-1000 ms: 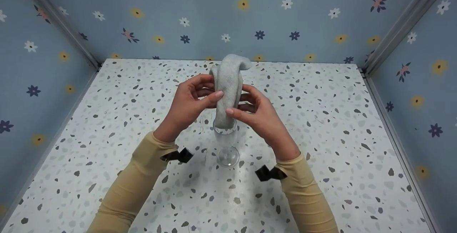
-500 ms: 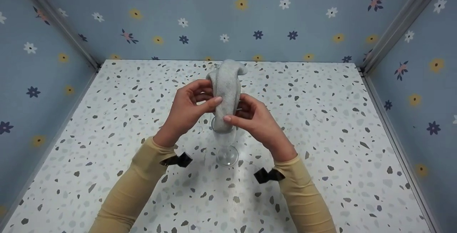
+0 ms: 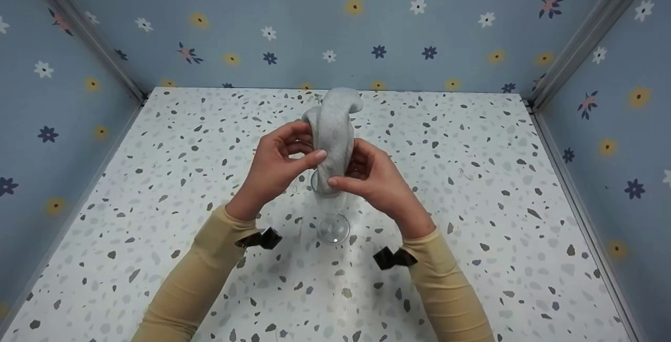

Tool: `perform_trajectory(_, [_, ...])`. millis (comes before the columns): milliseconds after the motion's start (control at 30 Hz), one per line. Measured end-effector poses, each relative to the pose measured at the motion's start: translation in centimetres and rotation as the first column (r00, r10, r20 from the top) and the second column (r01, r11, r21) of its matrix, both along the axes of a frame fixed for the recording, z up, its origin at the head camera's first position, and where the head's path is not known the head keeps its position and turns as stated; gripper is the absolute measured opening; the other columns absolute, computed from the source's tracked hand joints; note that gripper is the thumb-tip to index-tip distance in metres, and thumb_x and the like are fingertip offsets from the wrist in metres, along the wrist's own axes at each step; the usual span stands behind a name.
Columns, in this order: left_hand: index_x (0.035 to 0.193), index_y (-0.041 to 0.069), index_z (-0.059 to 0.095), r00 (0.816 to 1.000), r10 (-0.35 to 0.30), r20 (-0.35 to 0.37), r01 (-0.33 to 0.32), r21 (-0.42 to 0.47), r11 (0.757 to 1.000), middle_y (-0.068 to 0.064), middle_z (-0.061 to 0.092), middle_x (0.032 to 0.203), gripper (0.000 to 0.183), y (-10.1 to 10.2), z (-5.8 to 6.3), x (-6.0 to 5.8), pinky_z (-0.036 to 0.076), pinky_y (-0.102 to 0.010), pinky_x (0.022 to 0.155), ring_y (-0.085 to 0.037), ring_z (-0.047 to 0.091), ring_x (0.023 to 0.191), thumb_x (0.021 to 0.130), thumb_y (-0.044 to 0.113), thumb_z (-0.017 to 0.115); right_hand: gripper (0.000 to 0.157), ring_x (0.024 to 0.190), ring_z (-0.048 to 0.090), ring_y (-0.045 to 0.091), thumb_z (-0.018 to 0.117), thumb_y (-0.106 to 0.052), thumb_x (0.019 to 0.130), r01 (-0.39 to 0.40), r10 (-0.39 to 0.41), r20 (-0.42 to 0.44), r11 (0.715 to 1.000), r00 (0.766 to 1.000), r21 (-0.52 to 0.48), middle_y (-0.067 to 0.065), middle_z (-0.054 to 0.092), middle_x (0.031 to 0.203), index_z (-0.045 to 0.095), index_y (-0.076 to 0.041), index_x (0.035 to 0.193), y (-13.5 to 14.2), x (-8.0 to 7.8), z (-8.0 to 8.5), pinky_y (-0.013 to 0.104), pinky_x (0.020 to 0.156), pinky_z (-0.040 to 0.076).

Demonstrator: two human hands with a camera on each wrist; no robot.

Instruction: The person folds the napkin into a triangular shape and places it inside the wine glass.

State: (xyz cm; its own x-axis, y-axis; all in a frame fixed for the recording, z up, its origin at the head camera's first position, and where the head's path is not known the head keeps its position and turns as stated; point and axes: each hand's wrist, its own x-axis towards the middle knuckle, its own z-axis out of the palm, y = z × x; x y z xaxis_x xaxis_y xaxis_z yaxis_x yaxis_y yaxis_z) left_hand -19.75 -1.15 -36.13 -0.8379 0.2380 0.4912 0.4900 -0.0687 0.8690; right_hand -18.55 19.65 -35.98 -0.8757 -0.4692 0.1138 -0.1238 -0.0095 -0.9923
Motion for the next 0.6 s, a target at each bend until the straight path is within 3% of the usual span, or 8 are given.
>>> perform_trajectory(200, [0.115,-0.001,0.060,1.000,-0.003,0.012,0.003,0.013,1.000,-0.008,0.064,0.099,0.035,-0.1,-0.5,0.5,0.053,-0.033,0.082,-0.017,0.063,0.089,0.084,0.008,0.074,0.060,0.109,0.057,0.032,0.075,0.000,0.080,0.029,-0.026,-0.046,0.998,0.999,0.052,0.016,0.057,0.123,0.049,-0.005,0.134,-0.3,0.1,-0.3,0.037,0.090,0.049])
perform_trajectory(333, [0.118,-0.006,0.058,0.999,-0.010,0.036,0.009,0.022,1.000,-0.014,0.063,0.102,0.037,-0.2,0.4,1.4,0.052,-0.034,0.085,-0.021,0.064,0.093,0.084,0.000,0.071,0.062,0.112,0.056,0.033,0.074,0.006,0.079,0.028,-0.028,-0.037,1.000,0.999,0.009,0.017,0.055,0.125,0.048,-0.004,0.135,-0.2,0.0,-0.3,0.038,0.093,0.048])
perform_trajectory(467, [0.124,-0.011,0.052,0.997,-0.024,0.067,0.023,0.026,0.999,-0.019,0.062,0.104,0.044,-0.4,1.6,2.3,0.052,-0.034,0.086,-0.025,0.063,0.095,0.084,-0.004,0.069,0.051,0.113,0.055,0.031,0.065,0.008,0.085,0.044,-0.043,0.006,0.994,0.999,-0.103,0.018,0.055,0.124,0.049,0.001,0.133,0.0,-0.2,0.0,0.037,0.095,0.046])
perform_trajectory(600, [0.129,-0.009,0.050,0.996,-0.032,0.087,0.029,0.041,0.999,-0.017,0.062,0.104,0.050,-0.5,0.5,1.6,0.052,-0.033,0.085,-0.022,0.064,0.095,0.084,-0.001,0.071,0.033,0.108,0.057,0.027,0.055,0.003,0.092,0.117,-0.096,0.094,0.962,0.991,-0.249,0.018,0.056,0.119,0.054,0.005,0.125,-0.1,-0.6,1.1,0.037,0.093,0.047])
